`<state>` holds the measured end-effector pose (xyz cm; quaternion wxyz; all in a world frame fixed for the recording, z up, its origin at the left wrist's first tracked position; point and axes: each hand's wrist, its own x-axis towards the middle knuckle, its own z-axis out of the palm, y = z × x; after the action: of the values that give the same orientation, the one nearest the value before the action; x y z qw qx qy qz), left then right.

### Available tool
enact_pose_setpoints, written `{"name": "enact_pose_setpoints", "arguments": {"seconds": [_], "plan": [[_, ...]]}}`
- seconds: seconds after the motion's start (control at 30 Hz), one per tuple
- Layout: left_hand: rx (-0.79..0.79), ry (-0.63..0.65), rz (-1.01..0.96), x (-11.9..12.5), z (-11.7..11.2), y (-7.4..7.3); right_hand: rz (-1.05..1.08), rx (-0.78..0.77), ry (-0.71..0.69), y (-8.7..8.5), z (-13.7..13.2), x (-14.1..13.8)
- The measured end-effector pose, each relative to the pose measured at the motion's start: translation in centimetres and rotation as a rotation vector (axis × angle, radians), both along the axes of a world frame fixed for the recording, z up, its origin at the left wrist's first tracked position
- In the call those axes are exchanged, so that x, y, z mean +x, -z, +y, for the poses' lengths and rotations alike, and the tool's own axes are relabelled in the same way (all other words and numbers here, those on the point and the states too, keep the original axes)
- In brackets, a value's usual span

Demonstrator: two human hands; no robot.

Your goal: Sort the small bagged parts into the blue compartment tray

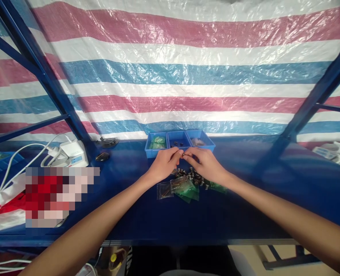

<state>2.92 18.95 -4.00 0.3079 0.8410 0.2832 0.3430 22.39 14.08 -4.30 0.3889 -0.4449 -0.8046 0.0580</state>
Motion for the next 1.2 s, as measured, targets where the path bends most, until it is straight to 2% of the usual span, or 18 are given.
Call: {"name": "enact_pose_setpoints", "arguments": {"seconds": [0.1,0.23,0.37,0.5,0.57,0.7,0.83,0.93,1.2], "plan": [[0.022,-0.034,-0.006,0.0,0.2,0.1,-0.04,0.029,0.061,-0.1,0.2,0.4],[0.137,-0.082,0.049,-0.3,0.8,0.4,-0.183,0.173,0.156,-0.7,1.3,1.2],[0.337,-0.106,0.235,-0.9,1.1,0.6,-0.371,0.251,0.259,-1.5,4.2,1.4],[0.45,-0.111,0.406,-1.3,0.9,0.3,-0.499,0.206,0.299,-1.5,6.2,1.4],[0.439,-0.08,0.419,-1.4,0.7,0.0,-0.502,0.204,0.273,-1.4,5.6,1.4],[0.364,0.021,0.39,-1.6,0.8,-0.4,-0.46,0.226,0.199,-1.7,2.1,1.2],[0.238,0.154,0.4,-2.1,1.3,-0.7,-0.422,0.033,0.07,-1.6,-0.5,0.4],[0.17,0.189,0.428,-2.3,1.6,-1.0,-0.464,-0.069,0.032,-1.1,-1.1,-0.2],[0.113,0.231,0.42,-2.2,1.5,-0.9,-0.469,-0.128,0.011,-0.2,-1.2,-0.9]]}}
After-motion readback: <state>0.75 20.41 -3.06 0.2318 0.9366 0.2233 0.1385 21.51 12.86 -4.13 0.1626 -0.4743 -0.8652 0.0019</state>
